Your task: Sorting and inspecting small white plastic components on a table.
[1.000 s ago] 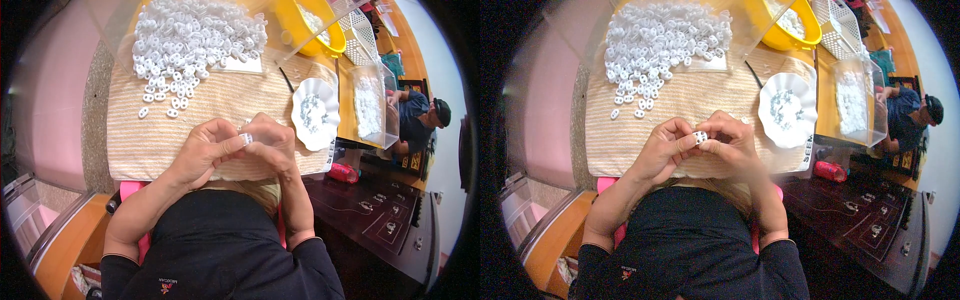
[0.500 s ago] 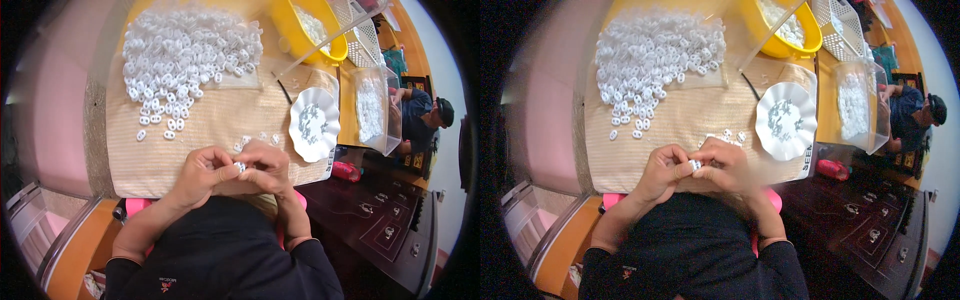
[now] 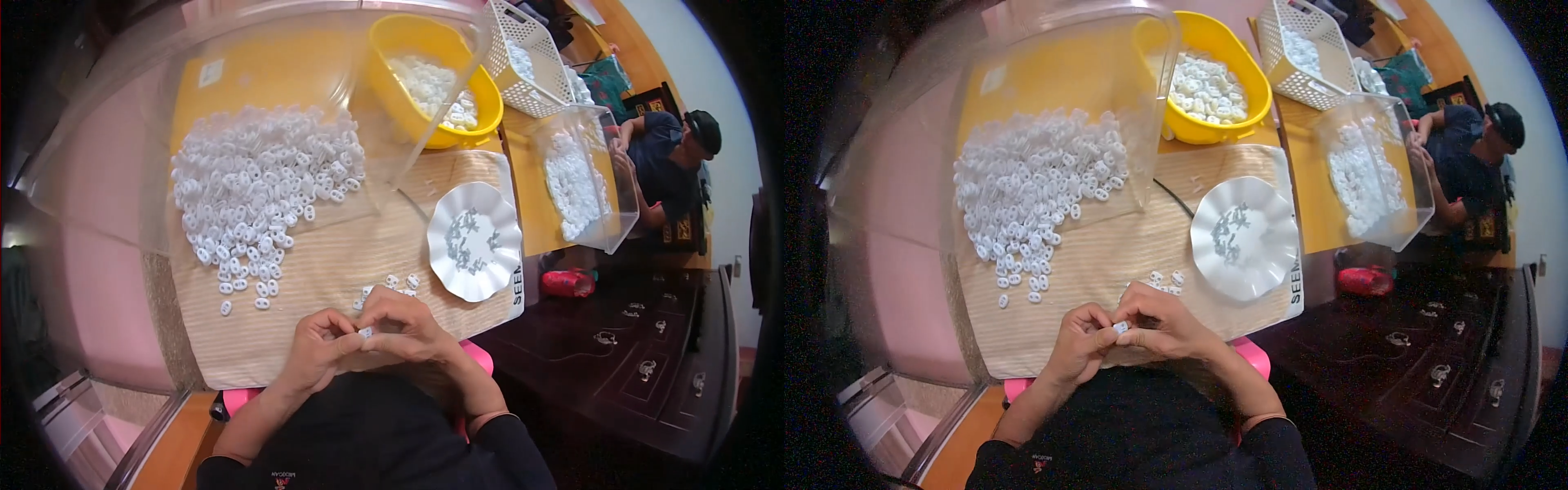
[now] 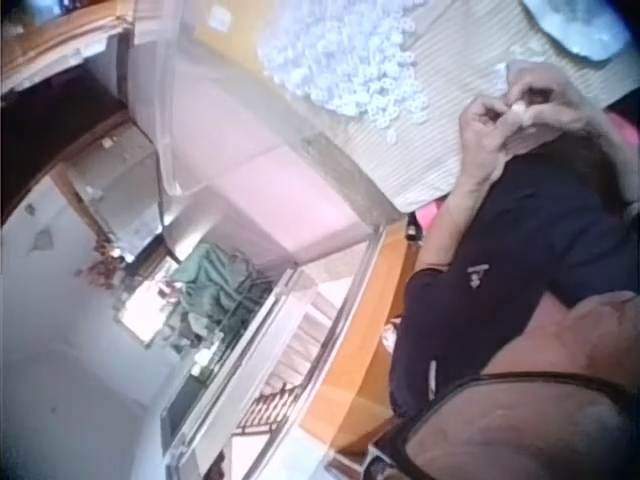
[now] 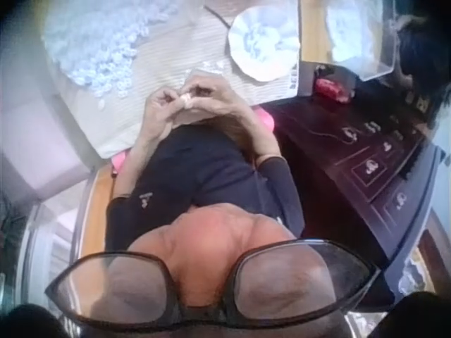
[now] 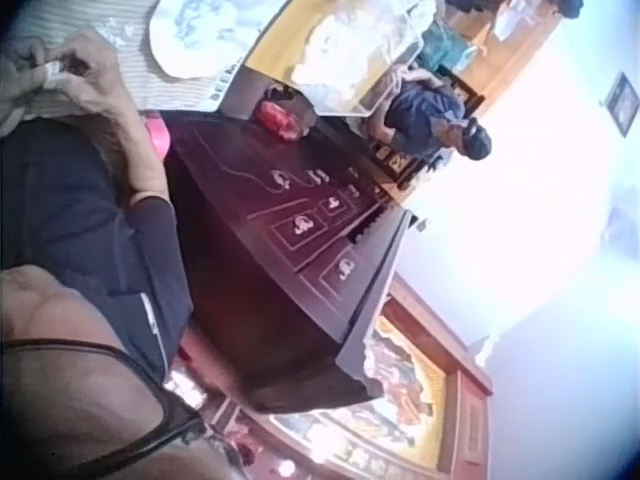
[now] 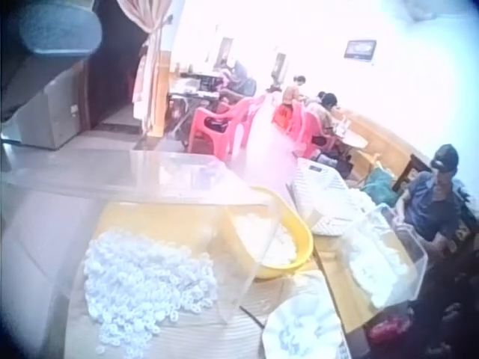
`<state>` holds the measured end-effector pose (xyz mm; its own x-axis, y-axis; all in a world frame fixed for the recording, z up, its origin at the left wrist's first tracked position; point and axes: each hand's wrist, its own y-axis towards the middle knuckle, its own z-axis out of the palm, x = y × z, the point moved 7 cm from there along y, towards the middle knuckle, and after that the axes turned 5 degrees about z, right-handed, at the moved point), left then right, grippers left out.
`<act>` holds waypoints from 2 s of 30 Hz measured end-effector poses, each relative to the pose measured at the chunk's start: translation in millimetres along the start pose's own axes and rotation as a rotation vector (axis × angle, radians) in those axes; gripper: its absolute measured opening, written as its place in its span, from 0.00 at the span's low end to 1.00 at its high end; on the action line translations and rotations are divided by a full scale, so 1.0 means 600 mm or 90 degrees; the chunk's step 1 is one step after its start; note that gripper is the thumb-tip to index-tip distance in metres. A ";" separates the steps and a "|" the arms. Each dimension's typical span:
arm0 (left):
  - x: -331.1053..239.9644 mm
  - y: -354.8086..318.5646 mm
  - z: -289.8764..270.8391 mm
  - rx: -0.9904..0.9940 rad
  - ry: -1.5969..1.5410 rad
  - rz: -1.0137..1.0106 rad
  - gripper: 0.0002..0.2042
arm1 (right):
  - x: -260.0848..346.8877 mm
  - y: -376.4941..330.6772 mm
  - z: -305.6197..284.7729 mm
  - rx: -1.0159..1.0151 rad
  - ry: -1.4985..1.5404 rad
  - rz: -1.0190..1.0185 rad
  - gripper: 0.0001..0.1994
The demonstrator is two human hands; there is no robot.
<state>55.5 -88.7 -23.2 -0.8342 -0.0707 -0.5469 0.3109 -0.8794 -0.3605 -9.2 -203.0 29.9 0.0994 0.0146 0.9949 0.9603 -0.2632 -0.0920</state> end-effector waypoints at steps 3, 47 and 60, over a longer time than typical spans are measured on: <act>-0.006 0.000 0.007 0.010 -0.016 0.019 0.06 | -0.004 -0.002 -0.001 0.003 0.006 -0.027 0.12; -0.094 -0.022 0.036 0.002 0.911 0.593 0.09 | 0.068 -0.092 -0.170 -0.422 -0.305 -0.066 0.09; -0.053 -0.011 0.080 0.024 1.164 0.622 0.05 | 0.015 -0.184 -0.134 -0.407 -0.322 -0.021 0.07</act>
<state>58.1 -103.0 32.8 0.8837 0.0086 -0.4680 0.2457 -0.8595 0.4483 -135.0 -251.3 52.1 0.3266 0.4258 0.8438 0.6459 -0.7523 0.1296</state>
